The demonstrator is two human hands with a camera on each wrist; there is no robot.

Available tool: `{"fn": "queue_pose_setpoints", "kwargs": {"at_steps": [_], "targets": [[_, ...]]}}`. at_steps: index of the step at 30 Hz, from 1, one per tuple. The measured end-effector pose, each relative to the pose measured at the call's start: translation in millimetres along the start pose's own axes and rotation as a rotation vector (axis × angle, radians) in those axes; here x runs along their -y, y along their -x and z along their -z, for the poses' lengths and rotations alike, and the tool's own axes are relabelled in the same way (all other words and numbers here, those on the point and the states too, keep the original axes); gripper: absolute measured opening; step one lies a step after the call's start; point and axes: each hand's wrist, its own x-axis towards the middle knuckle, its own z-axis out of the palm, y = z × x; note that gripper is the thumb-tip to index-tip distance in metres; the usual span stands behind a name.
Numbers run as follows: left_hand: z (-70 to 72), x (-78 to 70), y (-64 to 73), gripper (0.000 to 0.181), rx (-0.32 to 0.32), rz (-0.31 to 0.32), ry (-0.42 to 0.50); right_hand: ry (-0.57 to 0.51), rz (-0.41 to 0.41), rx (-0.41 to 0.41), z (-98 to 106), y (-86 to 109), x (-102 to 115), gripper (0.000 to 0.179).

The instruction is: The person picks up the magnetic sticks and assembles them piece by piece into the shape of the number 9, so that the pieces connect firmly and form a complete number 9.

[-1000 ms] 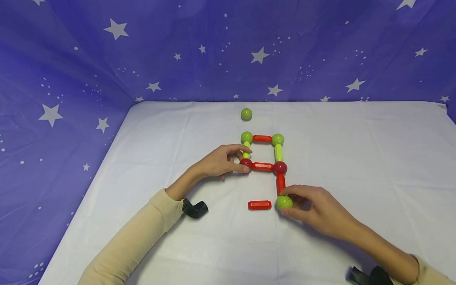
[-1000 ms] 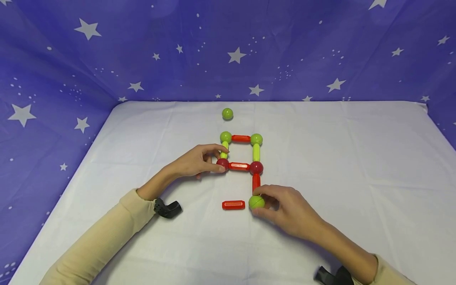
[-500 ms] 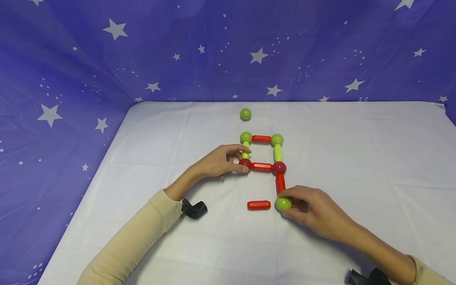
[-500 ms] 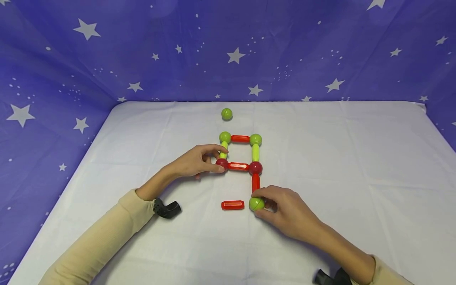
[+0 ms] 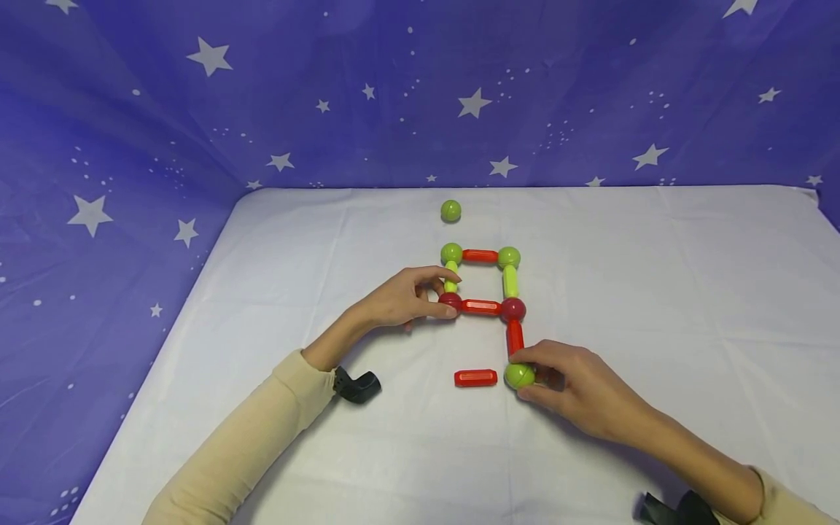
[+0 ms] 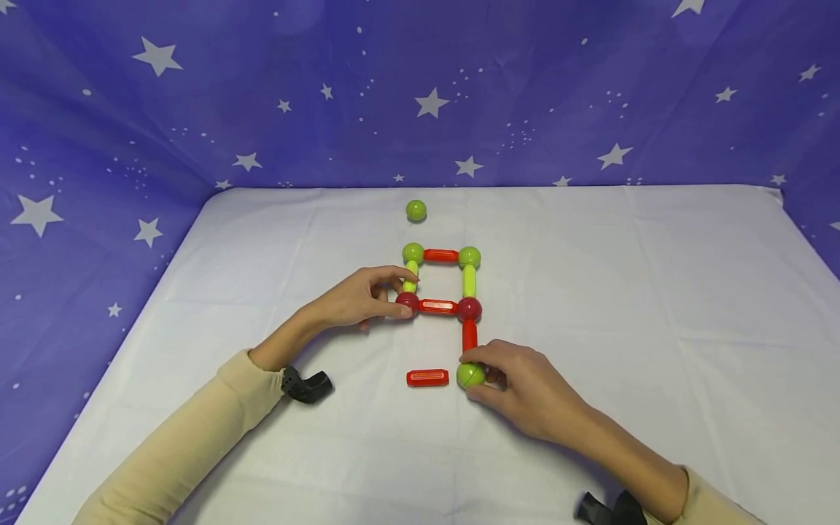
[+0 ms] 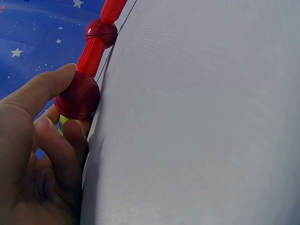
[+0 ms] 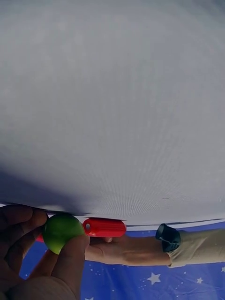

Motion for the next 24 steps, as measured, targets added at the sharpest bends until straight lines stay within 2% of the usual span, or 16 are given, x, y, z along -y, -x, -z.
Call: {"fn": "queue_pose_setpoints", "kwargs": {"at_steps": [24], "targets": [[0.4, 0.5, 2.4, 0.051, 0.007, -0.008, -0.020, 0.008, -0.018, 0.027, -0.7, -1.4, 1.3, 0.038]]}}
